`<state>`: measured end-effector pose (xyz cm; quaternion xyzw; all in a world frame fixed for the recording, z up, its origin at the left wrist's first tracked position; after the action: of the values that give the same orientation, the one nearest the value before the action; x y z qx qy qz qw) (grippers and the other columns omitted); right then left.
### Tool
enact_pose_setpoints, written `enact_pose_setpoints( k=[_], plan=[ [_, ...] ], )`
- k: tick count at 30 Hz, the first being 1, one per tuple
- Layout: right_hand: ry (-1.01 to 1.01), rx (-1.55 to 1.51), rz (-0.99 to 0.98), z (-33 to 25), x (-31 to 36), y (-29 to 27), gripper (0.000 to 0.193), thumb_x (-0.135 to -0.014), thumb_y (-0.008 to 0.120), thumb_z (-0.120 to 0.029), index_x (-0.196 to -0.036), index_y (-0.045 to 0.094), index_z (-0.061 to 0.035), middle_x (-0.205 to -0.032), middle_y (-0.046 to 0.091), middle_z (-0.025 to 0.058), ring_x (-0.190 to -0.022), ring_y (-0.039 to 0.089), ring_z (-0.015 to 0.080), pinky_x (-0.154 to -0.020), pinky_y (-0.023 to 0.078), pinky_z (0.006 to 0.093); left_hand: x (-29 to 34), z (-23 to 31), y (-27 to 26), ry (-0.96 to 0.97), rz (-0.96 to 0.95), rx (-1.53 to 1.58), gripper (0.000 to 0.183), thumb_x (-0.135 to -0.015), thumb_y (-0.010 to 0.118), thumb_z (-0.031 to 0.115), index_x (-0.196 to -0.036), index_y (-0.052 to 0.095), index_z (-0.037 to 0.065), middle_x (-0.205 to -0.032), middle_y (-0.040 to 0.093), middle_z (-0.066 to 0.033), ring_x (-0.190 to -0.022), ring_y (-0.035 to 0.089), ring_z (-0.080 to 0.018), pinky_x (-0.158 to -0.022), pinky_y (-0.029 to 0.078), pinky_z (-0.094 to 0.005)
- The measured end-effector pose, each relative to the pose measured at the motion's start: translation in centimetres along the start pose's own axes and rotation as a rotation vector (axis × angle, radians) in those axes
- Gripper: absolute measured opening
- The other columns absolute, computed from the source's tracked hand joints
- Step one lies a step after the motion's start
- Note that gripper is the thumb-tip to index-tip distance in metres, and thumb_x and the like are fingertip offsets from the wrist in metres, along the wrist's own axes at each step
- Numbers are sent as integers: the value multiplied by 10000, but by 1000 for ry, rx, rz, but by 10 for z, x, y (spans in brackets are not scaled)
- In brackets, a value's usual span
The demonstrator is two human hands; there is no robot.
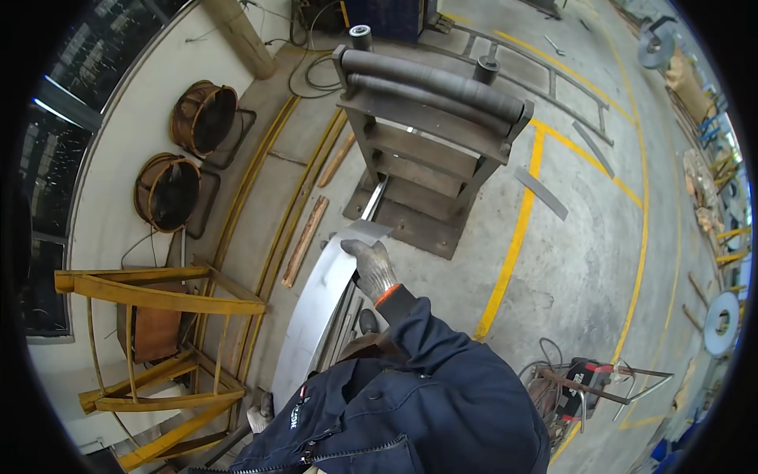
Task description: Operating a control panel and positioning a metal strip in a fabrication machine
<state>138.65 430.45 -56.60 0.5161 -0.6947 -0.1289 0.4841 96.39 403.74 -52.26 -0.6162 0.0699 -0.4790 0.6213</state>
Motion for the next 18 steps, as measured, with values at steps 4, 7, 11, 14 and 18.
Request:
enact_pose_setpoints(
  k=[4, 7, 11, 14, 18],
  plan=[
    [-75, -27, -87, -18, -31, 10, 346, -849, 656, -47, -1166, 586, 74, -1046, 681, 173, -926, 689, 289, -788, 582, 408, 5, 49, -12, 46, 26, 124, 752, -899, 636, 622, -816, 690, -123, -634, 665, -172, -652, 623, -184, -680, 503, -402],
    [-65, 42, -201, -37, -47, 15, 396, -850, 583, -15, -1232, 550, 84, -1143, 663, 210, -1062, 668, 324, -916, 557, 426, 2, 64, -4, 51, 55, 124, 722, -924, 627, 596, -868, 697, -121, -689, 693, -167, -681, 631, -180, -694, 509, -391],
    [-80, 39, -323, -70, -56, 19, 418, -868, 546, 2, -1279, 550, 77, -1206, 668, 216, -1150, 667, 325, -1005, 548, 425, 1, 89, 9, 185, 183, 189, 711, -945, 616, 580, -859, 687, -122, -712, 699, -162, -705, 628, -174, -716, 508, -385],
    [-48, 38, -266, -94, -64, 15, 338, -862, 651, 13, -1197, 610, 45, -1091, 698, 140, -1022, 685, 234, -910, 563, 366, -3, 109, 16, 190, 222, 220, 739, -948, 602, 596, -830, 665, -131, -688, 683, -180, -665, 611, -189, -685, 493, -408],
    [-99, 101, -303, -124, -78, 1, 324, -862, 708, 5, -1176, 635, 39, -1078, 714, 113, -972, 695, 200, -880, 570, 337, 2, 152, 17, 89, 193, 36, 763, -953, 579, 615, -776, 637, -125, -616, 624, -202, -598, 559, -199, -632, 458, -441]
  ],
)
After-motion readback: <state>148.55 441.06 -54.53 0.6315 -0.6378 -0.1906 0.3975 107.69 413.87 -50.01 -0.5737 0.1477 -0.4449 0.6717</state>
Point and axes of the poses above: each hand's wrist, its own x-axis away from the middle knuckle, its own y-axis out of the palm, z = x × y, the point moved 3 cm from there along -x, towards the middle knuckle
